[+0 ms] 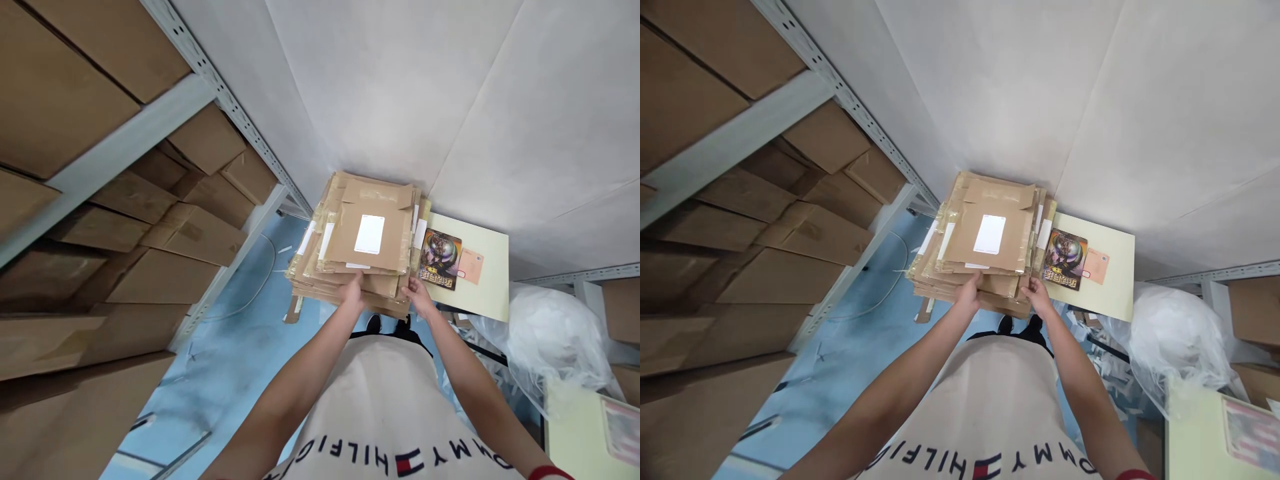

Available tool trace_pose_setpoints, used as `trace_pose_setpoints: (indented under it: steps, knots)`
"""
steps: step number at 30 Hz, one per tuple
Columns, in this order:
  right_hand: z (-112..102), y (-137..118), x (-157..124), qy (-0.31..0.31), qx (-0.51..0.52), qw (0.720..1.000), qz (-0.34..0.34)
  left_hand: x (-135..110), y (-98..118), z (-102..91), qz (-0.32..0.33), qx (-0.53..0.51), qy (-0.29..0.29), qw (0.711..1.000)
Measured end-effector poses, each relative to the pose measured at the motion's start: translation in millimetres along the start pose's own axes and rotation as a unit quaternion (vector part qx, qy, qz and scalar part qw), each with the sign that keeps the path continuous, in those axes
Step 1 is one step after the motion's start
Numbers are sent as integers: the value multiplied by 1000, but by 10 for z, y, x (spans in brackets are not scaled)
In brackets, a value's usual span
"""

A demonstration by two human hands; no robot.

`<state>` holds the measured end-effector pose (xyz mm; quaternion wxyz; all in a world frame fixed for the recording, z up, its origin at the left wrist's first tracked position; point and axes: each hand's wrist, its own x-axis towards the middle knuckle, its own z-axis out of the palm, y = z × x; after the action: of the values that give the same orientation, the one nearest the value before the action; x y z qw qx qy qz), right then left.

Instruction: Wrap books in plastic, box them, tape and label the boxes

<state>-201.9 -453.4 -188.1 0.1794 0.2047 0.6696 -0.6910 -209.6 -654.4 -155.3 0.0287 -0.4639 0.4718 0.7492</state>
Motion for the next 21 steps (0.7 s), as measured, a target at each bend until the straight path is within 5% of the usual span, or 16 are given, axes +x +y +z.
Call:
trace_pose_setpoints:
  steps: [4,13,21]
  knots:
    - [-45,10,-84,0,16,1000,17,-53,82,95,-48,-11,82,995]
    - [-50,40,-138,42,40,998,13,-47,67,213,-55,16,44,997]
    - [-73,-99,-52,21,30,999,16,104,202,160,-108,39,40,993]
